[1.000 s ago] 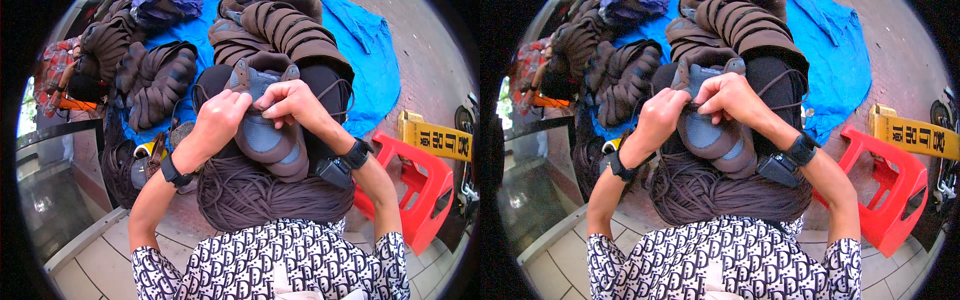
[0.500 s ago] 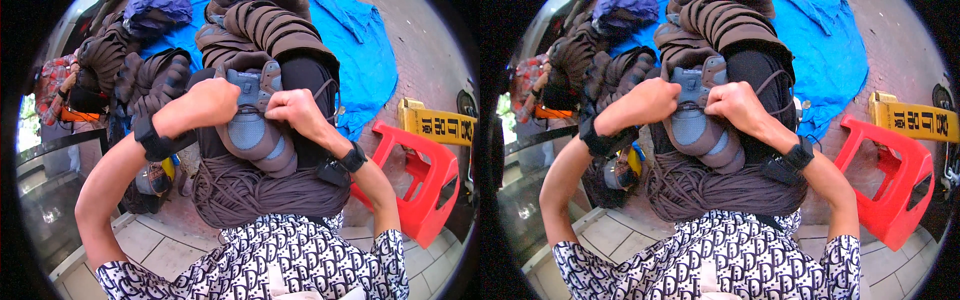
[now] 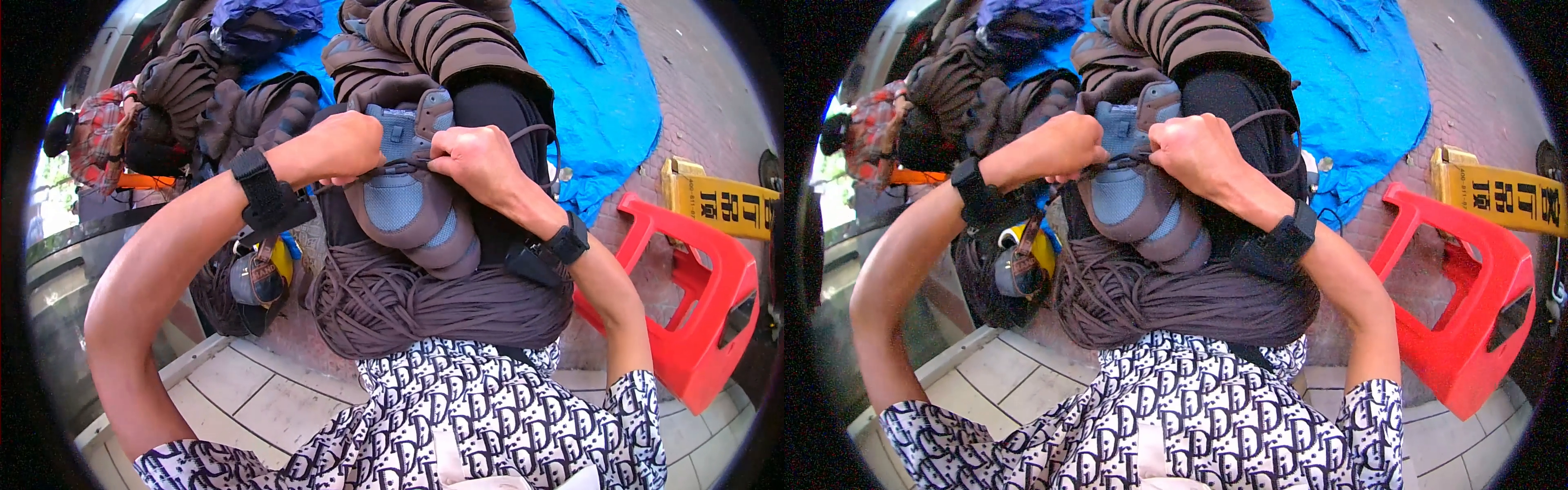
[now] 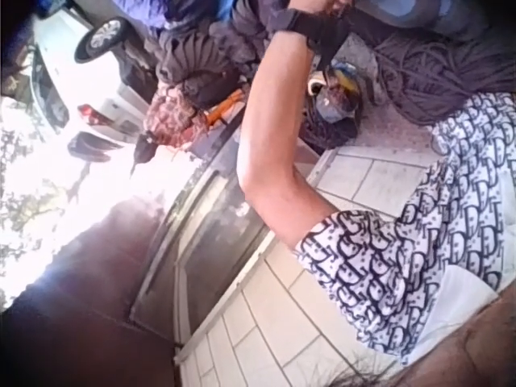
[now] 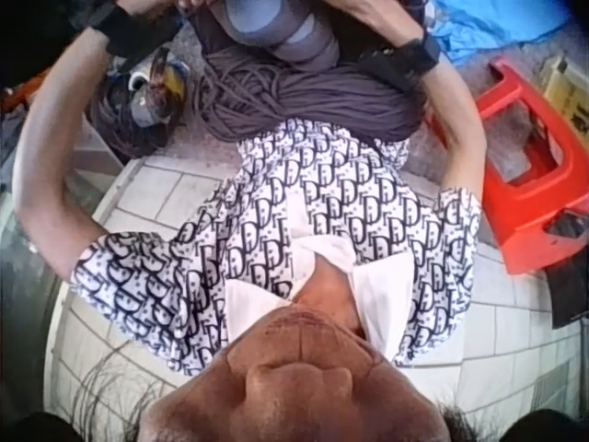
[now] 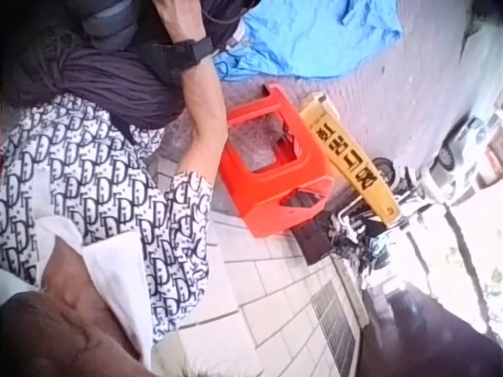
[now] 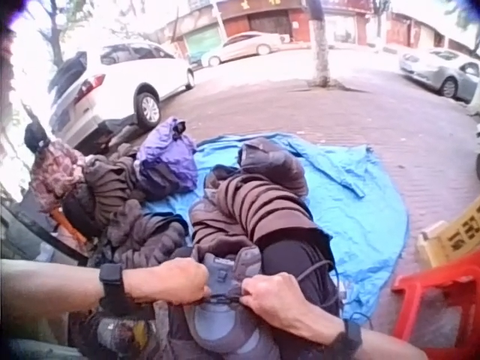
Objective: Lacing shoe uppers as part of a manual assembly process.
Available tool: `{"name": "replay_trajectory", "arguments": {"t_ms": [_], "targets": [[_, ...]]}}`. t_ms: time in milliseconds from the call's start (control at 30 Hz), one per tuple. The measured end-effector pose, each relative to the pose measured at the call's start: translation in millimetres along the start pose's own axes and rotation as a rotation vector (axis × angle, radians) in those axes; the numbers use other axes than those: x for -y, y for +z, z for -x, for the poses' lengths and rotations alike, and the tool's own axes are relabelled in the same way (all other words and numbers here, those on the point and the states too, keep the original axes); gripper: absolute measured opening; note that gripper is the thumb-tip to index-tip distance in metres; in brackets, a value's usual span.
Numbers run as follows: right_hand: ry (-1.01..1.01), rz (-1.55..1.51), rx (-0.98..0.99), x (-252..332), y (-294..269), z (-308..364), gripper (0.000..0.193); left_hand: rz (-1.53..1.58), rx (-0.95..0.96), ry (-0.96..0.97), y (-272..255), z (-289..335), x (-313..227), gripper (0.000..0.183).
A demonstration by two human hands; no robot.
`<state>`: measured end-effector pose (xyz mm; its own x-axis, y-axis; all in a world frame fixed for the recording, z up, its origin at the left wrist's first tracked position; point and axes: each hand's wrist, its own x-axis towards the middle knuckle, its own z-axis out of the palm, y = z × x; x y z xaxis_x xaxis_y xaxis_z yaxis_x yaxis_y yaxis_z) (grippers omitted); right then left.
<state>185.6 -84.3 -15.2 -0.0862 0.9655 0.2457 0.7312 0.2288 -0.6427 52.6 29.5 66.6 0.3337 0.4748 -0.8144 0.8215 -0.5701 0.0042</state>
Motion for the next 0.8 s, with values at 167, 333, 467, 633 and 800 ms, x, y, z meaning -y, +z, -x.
{"name": "replay_trajectory", "arguments": {"t_ms": [167, 333, 467, 633, 800], "targets": [[0.004, -0.046, -0.018, 0, 4, -1, 0.013, 0.182, -0.01, -0.094, 10, -2, 5, 0.026], [-0.02, -0.049, -0.016, 0, 10, -6, 0.013, -0.345, -0.381, 0.207, 14, 7, 1, 0.015], [-0.058, 0.053, -0.054, 3, 13, -9, 0.009, -0.557, -0.011, 0.176, -4, 0, -11, 0.013], [-0.111, 0.111, -0.065, 4, 13, -11, 0.009, -0.598, -0.15, 0.339, 1, 7, -9, 0.011], [-0.097, 0.065, -0.042, 3, 14, -10, 0.009, -0.668, -0.165, 0.373, -1, 4, -6, 0.012]]}}
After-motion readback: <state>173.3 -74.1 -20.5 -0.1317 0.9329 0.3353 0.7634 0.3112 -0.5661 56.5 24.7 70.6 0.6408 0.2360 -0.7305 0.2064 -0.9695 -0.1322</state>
